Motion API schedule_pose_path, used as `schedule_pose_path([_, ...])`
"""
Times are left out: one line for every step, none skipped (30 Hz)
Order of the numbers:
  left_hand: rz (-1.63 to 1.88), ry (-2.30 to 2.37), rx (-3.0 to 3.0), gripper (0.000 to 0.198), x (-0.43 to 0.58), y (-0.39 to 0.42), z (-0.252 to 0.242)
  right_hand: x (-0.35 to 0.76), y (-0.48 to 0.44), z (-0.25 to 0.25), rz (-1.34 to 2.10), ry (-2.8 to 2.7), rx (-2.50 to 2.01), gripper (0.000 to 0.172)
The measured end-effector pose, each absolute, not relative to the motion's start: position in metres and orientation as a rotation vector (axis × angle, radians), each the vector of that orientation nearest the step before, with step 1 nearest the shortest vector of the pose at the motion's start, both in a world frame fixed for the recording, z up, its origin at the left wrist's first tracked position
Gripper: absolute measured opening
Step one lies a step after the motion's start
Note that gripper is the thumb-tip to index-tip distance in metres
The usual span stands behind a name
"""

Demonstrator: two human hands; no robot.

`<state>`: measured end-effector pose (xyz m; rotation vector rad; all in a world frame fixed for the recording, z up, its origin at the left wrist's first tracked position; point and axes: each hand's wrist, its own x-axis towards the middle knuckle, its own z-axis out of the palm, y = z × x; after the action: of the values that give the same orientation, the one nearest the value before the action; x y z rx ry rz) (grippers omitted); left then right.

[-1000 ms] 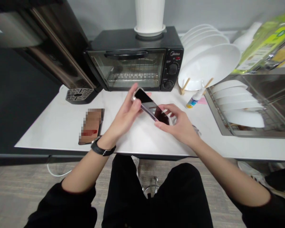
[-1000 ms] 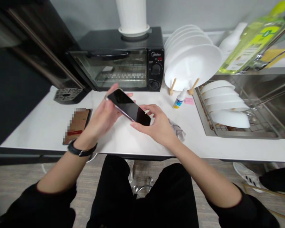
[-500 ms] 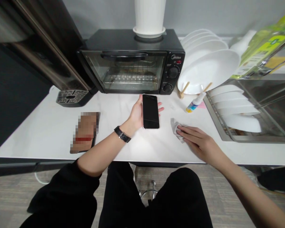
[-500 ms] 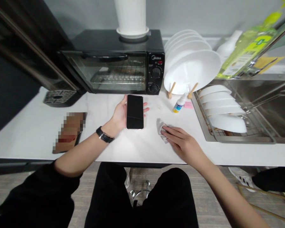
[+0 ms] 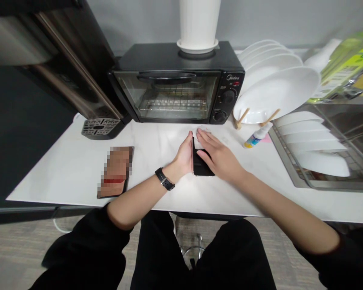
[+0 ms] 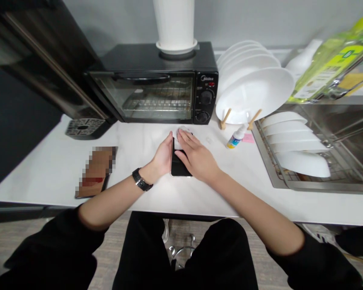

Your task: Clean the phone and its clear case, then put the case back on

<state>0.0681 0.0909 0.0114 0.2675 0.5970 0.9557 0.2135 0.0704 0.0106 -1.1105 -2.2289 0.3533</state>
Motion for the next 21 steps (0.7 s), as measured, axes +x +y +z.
schedule_pose_path([0.967, 0.591, 0.28, 0.059, 0.069, 0.09, 0.011, 0.21, 0.064, 0.006, 0.339, -2.291, -1.103, 0.069])
schedule_pose_path([0.966, 0.596, 0.299, 0.058, 0.068, 0.09, 0.012, 0.207, 0.055, 0.003, 0.313, -2.35, -1.094, 0.077])
schedule_pose_path([0.965, 0.606, 0.321, 0.057, 0.067, 0.089, 0.012, 0.206, 0.044, 0.0, 0.279, -2.397, -1.074, 0.084])
schedule_pose_path([0.968, 0.613, 0.343, 0.057, 0.066, 0.088, 0.012, 0.206, 0.032, -0.002, 0.249, -2.434, -1.048, 0.089])
schedule_pose_path([0.972, 0.621, 0.364, 0.058, 0.065, 0.087, 0.013, 0.207, 0.019, -0.004, 0.224, -2.476, -1.011, 0.097])
schedule_pose_path([0.97, 0.628, 0.381, 0.06, 0.063, 0.087, 0.013, 0.209, 0.007, -0.005, 0.198, -2.504, -0.984, 0.105])
schedule_pose_path([0.963, 0.635, 0.394, 0.062, 0.062, 0.086, 0.014, 0.212, -0.003, -0.006, 0.176, -2.537, -0.967, 0.11])
schedule_pose_path([0.954, 0.638, 0.401, 0.064, 0.061, 0.086, 0.015, 0.216, -0.012, -0.006, 0.149, -2.575, -0.951, 0.111])
schedule_pose_path([0.947, 0.642, 0.402, 0.066, 0.061, 0.085, 0.015, 0.221, -0.017, -0.006, 0.115, -2.603, -0.953, 0.111])
schedule_pose_path([0.94, 0.645, 0.396, 0.067, 0.062, 0.084, 0.016, 0.226, -0.02, -0.005, 0.079, -2.619, -0.97, 0.111])
schedule_pose_path([0.935, 0.642, 0.388, 0.067, 0.063, 0.084, 0.017, 0.23, -0.019, -0.005, 0.044, -2.619, -1.003, 0.112])
schedule_pose_path([0.937, 0.638, 0.38, 0.067, 0.064, 0.083, 0.017, 0.234, -0.015, -0.004, 0.016, -2.604, -1.049, 0.112])
schedule_pose_path([0.948, 0.641, 0.369, 0.065, 0.065, 0.083, 0.018, 0.237, -0.009, -0.002, -0.003, -2.577, -1.096, 0.113])
schedule_pose_path([0.971, 0.652, 0.359, 0.063, 0.067, 0.082, 0.018, 0.239, -0.001, -0.001, -0.011, -2.545, -1.143, 0.113])
schedule_pose_path([0.996, 0.669, 0.352, 0.061, 0.068, 0.082, 0.018, 0.24, 0.009, 0.001, -0.009, -2.517, -1.174, 0.112])
schedule_pose_path([1.006, 0.691, 0.346, 0.06, 0.07, 0.081, 0.018, 0.239, 0.019, 0.003, -0.007, -2.493, -1.184, 0.112])
schedule_pose_path([0.998, 0.713, 0.343, 0.061, 0.071, 0.081, 0.018, 0.237, 0.028, 0.005, -0.006, -2.474, -1.194, 0.113])
schedule_pose_path([0.98, 0.726, 0.348, 0.063, 0.071, 0.08, 0.017, 0.235, 0.037, 0.006, -0.007, -2.461, -1.206, 0.114])
schedule_pose_path([0.954, 0.729, 0.358, 0.065, 0.072, 0.079, 0.016, 0.232, 0.044, 0.007, -0.005, -2.453, -1.211, 0.115])
schedule_pose_path([0.929, 0.718, 0.369, 0.068, 0.072, 0.078, 0.015, 0.228, 0.049, 0.008, 0.0, -2.446, -1.214, 0.116])
schedule_pose_path([0.917, 0.701, 0.373, 0.07, 0.072, 0.078, 0.013, 0.224, 0.052, 0.007, 0.008, -2.442, -1.212, 0.119])
